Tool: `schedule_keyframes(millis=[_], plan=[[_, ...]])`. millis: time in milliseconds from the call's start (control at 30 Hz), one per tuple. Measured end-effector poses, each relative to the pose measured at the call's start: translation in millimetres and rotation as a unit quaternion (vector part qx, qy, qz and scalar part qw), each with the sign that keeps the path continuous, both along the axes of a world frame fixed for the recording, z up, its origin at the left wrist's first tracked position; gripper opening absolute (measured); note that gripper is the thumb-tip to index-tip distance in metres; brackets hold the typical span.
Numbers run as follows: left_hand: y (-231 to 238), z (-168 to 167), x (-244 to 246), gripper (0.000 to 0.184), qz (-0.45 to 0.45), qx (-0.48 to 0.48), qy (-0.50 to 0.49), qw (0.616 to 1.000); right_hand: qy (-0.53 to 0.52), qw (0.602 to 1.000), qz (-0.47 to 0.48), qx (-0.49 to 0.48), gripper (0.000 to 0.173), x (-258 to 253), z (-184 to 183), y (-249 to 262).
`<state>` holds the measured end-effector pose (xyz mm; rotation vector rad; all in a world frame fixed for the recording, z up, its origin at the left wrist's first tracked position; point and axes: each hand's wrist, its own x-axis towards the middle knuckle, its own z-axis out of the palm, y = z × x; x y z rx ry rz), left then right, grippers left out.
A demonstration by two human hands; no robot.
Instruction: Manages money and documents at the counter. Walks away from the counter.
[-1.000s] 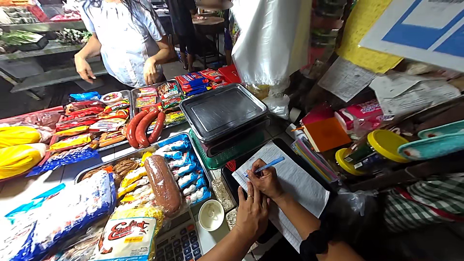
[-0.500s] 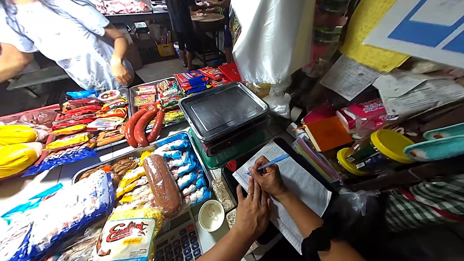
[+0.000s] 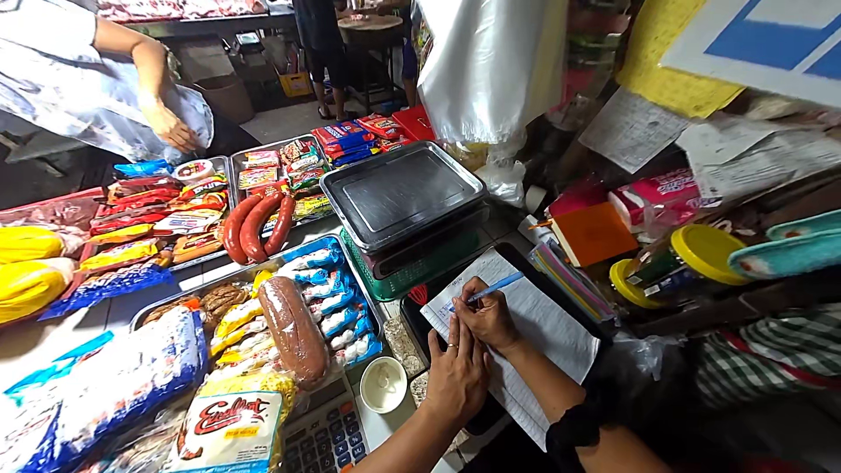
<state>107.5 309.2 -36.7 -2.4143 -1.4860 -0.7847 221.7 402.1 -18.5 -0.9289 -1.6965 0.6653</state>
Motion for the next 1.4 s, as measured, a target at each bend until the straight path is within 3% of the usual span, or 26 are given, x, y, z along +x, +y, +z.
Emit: schedule_keyframes(millis=[1400], plan=[[2.0,1.0,-2.1,0.044,-0.004,-0.035,-0.021,0.999,-0.043,0.999,-0.022,0.016,0.012,3.6,1.6,5.2]])
